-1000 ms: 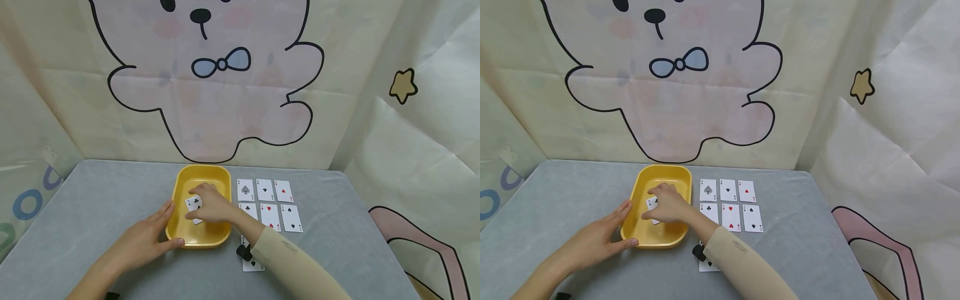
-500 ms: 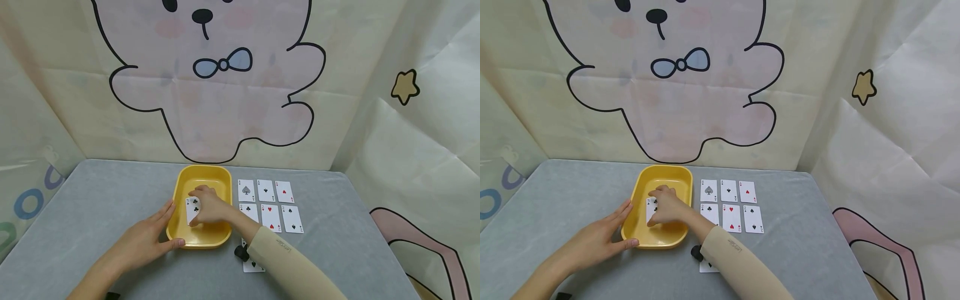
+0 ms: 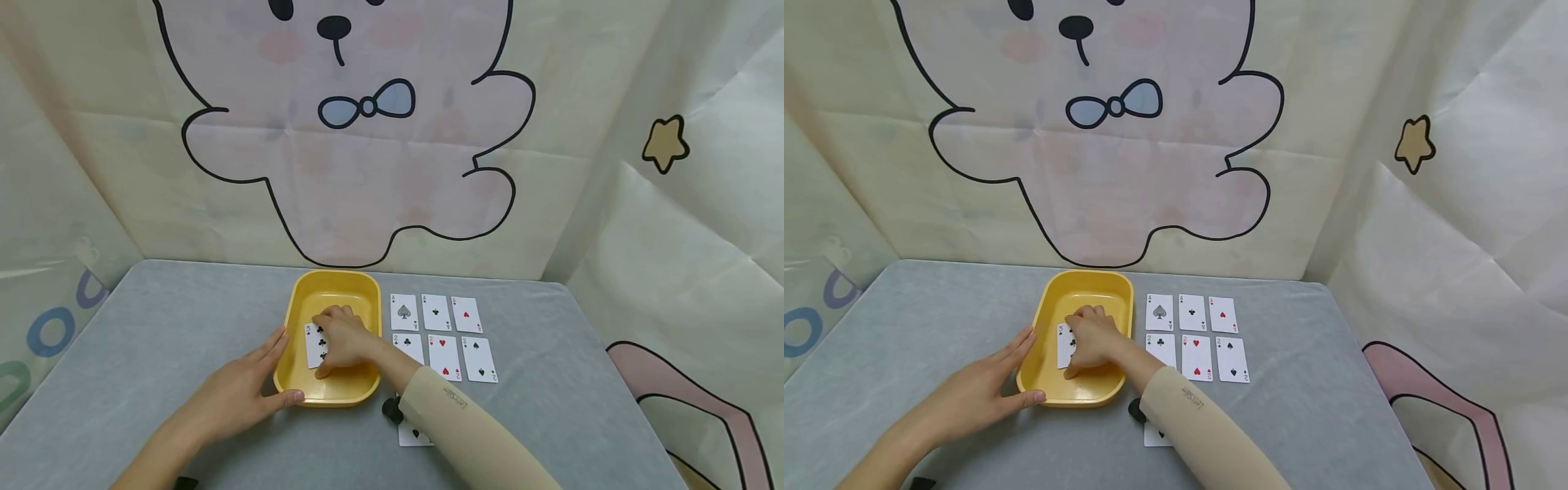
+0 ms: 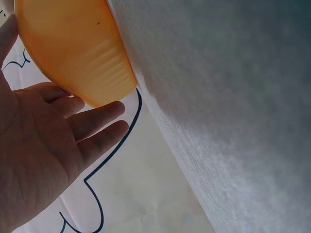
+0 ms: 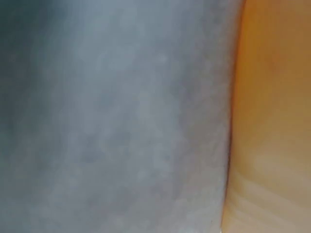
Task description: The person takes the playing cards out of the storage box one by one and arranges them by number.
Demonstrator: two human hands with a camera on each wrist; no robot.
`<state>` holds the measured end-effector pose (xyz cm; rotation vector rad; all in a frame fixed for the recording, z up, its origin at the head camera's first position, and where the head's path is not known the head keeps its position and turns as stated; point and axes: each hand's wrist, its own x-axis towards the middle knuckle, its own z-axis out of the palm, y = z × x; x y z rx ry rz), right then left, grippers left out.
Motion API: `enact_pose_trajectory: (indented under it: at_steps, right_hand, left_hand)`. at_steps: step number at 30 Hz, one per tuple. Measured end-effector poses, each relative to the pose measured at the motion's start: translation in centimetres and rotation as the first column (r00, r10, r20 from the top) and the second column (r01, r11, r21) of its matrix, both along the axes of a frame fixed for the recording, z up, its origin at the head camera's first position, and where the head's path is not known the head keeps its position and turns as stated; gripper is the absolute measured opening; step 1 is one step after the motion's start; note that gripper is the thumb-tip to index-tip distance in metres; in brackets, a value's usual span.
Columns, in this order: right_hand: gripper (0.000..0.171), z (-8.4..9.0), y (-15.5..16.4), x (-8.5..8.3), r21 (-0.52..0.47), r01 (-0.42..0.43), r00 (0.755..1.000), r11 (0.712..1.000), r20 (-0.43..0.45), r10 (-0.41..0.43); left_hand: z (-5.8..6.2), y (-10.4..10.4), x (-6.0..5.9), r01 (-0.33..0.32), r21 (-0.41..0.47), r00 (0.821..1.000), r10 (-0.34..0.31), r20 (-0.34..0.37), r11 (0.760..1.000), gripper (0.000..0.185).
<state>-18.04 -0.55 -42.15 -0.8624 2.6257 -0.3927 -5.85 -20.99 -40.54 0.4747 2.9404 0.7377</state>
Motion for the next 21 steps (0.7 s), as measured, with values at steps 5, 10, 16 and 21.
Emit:
enact_pose_trajectory:
  at_steps: [5, 10, 16, 21]
  right_hand:
    - [0.098, 0.0, -0.1, -0.23, 0.037, 0.002, 1.0, 0.999, 0.001, -0.002]
    - [0.096, 0.05, -0.16, -0.34, 0.058, -0.014, 1.0, 0.998, -0.006, 0.015]
    - [0.091, 0.22, -0.08, -0.35, 0.07, -0.032, 0.999, 0.997, -0.017, 0.034]
    - [0.088, 0.19, -0.02, -0.38, 0.064, -0.029, 0.999, 0.998, -0.016, 0.03]
  left_hand:
    - [0.02, -0.01, 0.0, 0.001, 0.001, 1.0, -0.001, 0.001, 1.0, 0.105]
    - [-0.07, -0.05, 0.0, 0.0, -0.002, 1.0, 0.0, 0.0, 1.0, 0.104]
    - [-0.21, -0.05, 0.01, -0.003, -0.002, 1.0, 0.003, -0.003, 1.0, 0.104]
    - [-0.19, 0.01, -0.01, -0.001, -0.002, 1.0, 0.001, 0.005, 1.0, 0.105]
